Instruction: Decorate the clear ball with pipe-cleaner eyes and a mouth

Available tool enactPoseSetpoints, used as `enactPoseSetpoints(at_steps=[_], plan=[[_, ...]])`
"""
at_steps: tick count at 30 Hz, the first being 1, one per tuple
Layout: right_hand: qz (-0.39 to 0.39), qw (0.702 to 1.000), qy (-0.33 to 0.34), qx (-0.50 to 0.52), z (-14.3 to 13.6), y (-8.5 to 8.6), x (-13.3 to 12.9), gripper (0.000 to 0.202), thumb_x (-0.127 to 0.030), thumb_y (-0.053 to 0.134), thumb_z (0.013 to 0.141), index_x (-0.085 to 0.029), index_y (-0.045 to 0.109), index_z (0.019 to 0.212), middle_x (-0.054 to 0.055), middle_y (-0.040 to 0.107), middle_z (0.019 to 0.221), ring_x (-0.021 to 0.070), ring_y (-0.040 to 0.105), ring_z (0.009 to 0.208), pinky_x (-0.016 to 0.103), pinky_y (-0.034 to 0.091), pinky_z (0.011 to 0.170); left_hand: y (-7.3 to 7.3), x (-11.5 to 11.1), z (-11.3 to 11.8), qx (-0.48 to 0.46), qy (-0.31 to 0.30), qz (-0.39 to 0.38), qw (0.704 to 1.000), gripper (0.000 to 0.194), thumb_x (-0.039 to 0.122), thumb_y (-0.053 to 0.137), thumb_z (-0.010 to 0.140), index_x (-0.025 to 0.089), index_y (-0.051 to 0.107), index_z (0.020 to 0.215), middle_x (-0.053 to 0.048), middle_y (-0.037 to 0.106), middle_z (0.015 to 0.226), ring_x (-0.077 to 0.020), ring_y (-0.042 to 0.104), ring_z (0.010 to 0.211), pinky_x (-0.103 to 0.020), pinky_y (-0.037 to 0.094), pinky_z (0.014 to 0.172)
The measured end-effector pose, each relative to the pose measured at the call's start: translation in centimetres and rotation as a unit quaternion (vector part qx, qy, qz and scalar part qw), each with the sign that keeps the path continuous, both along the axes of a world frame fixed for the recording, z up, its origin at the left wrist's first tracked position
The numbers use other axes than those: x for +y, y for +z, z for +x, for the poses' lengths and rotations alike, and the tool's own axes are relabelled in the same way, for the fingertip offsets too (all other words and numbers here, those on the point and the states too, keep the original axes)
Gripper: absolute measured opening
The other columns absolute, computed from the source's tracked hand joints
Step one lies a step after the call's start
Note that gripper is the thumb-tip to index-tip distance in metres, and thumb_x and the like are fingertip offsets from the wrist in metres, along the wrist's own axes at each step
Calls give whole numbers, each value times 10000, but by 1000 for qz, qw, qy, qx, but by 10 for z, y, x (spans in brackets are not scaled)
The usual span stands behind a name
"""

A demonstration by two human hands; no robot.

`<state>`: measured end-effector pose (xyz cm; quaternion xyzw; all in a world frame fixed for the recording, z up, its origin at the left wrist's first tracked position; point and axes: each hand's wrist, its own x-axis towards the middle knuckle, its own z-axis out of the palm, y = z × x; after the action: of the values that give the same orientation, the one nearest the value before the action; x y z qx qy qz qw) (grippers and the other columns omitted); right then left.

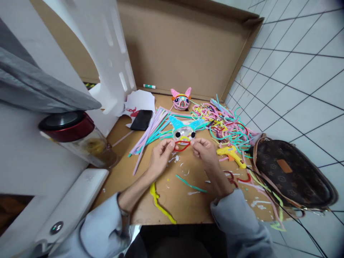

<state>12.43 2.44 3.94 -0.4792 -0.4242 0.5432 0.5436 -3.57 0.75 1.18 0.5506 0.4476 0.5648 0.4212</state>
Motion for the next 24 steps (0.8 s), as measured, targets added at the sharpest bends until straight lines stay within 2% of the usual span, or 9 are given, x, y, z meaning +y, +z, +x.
enactPoseSetpoints(at_steps=[3, 7, 15, 21, 24], plan=[[11, 999, -4, -42, -2, 2, -2, 235, -370, 712, 538, -180, 579, 575, -95, 411, 379, 32, 283, 359, 211, 162, 404, 0, -1, 0, 38, -8, 22, 999, 341, 480, 568, 871, 157, 678, 889, -45, 692, 787, -159, 606, 713, -266, 466, 681], [9, 999, -1, -41, -6, 3, -5, 208, -359, 680, 542, -182, 573, 569, -99, 403, 364, 35, 277, 358, 214, 163, 404, -5, 0, -1, 79, -18, 26, 996, 338, 454, 563, 870, 161, 658, 732, -22, 657, 676, -141, 573, 640, -249, 446, 642], [5, 998, 59, 22, -2, 0, -4, 227, -354, 718, 573, -186, 569, 605, -96, 417, 372, 35, 292, 359, 200, 186, 408, -11, 2, 0, 24, -43, -26, 998, 378, 492, 590, 844, 164, 621, 658, -22, 625, 629, -126, 531, 574, -248, 414, 588], [0, 998, 55, 22, -2, 2, -4, 243, -351, 730, 558, -190, 549, 578, -97, 416, 361, 31, 286, 348, 198, 172, 398, -14, 3, -2, 4, -47, -37, 998, 393, 516, 616, 834, 161, 642, 666, -13, 602, 617, -118, 499, 562, -237, 381, 554], [-3, 999, 42, 22, 0, 2, -2, 221, -342, 714, 553, -190, 556, 582, -99, 411, 354, 28, 282, 343, 197, 163, 398, -12, 3, -2, -11, -33, -30, 999, 392, 514, 584, 863, 164, 671, 706, -18, 614, 652, -121, 509, 598, -240, 394, 585]])
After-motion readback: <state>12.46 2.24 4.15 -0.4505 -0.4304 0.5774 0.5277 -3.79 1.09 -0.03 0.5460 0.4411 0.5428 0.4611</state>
